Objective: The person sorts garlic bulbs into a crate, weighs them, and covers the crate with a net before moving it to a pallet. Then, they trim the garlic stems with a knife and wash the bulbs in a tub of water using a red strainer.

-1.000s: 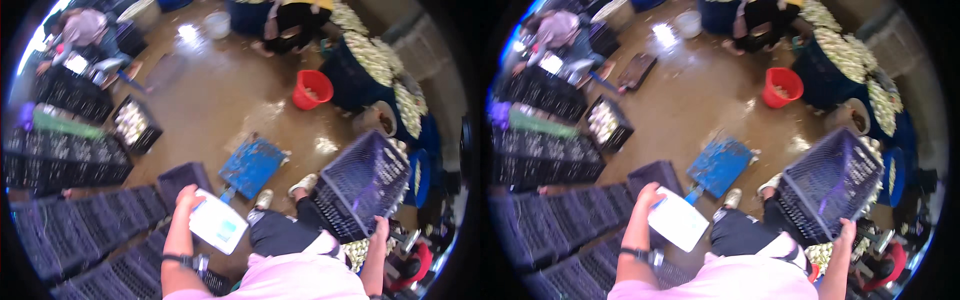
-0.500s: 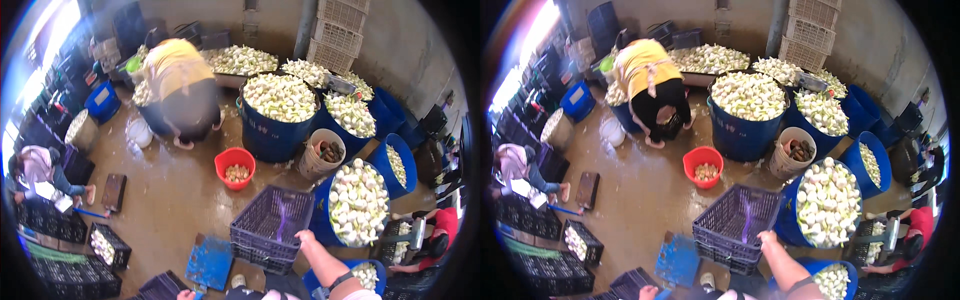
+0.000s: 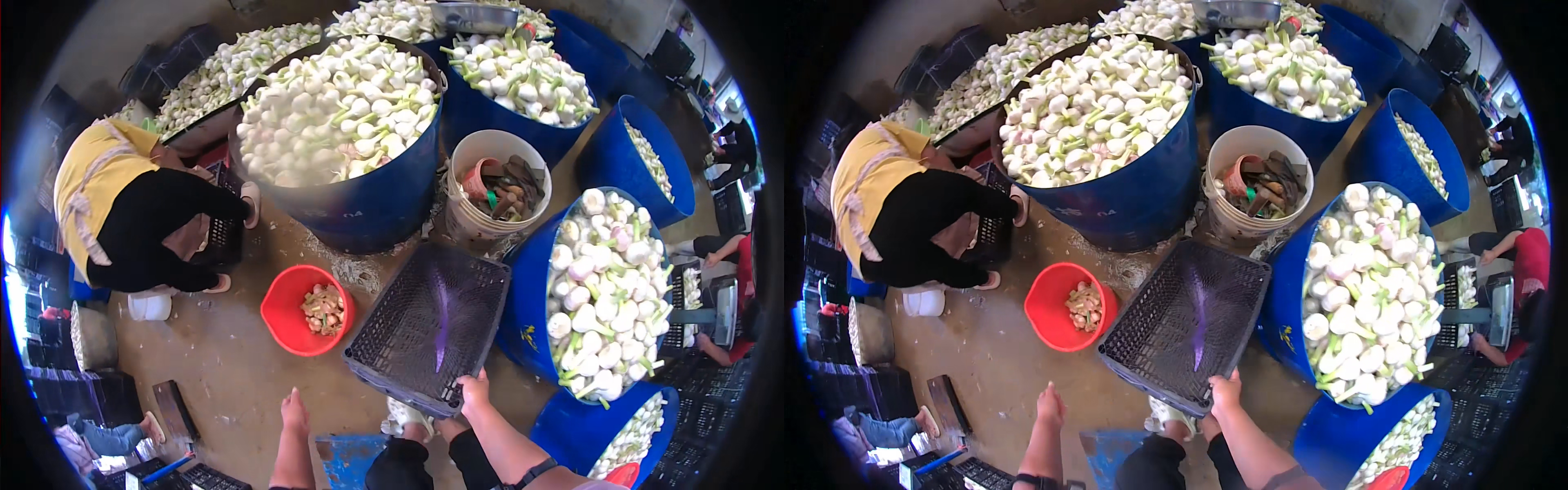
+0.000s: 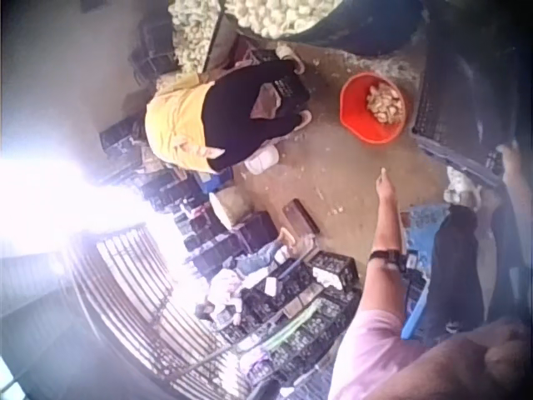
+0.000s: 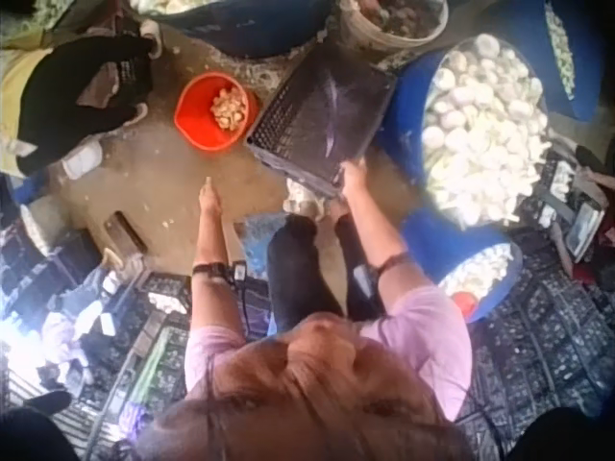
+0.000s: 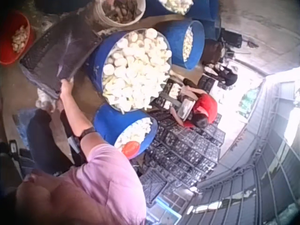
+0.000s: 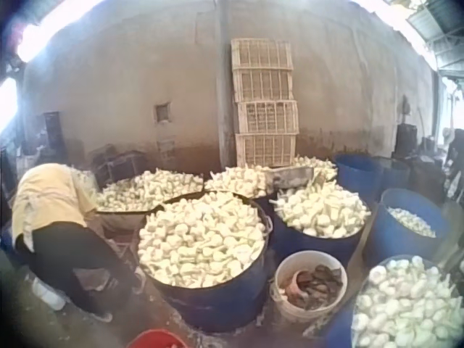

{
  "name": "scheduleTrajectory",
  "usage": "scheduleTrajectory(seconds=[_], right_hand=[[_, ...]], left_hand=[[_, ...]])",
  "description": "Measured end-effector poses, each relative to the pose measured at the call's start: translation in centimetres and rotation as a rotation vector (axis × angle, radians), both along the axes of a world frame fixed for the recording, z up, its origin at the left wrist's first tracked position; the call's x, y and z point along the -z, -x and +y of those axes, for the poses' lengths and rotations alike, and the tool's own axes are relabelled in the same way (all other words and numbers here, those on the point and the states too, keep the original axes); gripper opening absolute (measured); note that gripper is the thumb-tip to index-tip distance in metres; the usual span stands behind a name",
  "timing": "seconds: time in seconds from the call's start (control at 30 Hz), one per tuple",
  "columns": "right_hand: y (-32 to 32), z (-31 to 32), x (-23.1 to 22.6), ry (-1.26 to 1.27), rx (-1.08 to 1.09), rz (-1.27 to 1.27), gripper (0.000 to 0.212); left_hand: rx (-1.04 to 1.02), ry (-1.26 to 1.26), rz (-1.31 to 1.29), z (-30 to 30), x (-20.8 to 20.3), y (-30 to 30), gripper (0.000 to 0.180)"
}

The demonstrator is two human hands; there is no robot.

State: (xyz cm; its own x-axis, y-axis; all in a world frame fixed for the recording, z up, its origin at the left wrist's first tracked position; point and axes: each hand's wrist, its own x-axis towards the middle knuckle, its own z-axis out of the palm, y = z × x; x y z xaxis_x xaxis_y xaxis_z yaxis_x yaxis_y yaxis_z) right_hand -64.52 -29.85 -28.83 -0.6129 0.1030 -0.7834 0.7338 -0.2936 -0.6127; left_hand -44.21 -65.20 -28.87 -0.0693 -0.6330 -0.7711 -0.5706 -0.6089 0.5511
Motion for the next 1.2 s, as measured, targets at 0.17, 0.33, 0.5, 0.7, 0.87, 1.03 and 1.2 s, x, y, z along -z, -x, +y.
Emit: scheduleTrajectory(seconds=[0.17,0.33,0.5,0.7,0.87,1.03,1.2], right_hand=[[0.6,-0.8,2.2,-0.057,0.144,-0.021,0.06],[0.7,-4.9,2.2,0.057,0.221,-0.002,0.053],[1.2,-10.3,2.2,0.097,0.353,0.085,0.05],[0.5,-21.8,7.0,0.032,0.56,0.079,0.048],[-2.7,-25.3,13.0,0.042,0.137,-0.353,0.062],[-4.3,-14.6,11.1,-0.059,0.01,-0.477,0.03],[-8.4,2.6,5.1,-0.178,-0.2,-0.408,0.035]], left_hand=[[-0.249,-0.063,-0.235,-3.0,9.8,10.0,0.031],[-0.39,-0.132,0.205,-5.7,16.7,8.8,0.03],[-0.374,-0.027,0.043,-9.6,15.8,3.1,0.027],[-0.27,-0.178,-0.123,-7.8,12.0,-6.6,0.027],[-0.55,-0.395,-0.281,-8.3,12.9,-10.7,0.026],[-0.009,0.079,-0.481,-4.2,11.6,-4.6,0.041],[0.689,0.573,-0.422,-0.8,10.7,-1.0,0.053]])
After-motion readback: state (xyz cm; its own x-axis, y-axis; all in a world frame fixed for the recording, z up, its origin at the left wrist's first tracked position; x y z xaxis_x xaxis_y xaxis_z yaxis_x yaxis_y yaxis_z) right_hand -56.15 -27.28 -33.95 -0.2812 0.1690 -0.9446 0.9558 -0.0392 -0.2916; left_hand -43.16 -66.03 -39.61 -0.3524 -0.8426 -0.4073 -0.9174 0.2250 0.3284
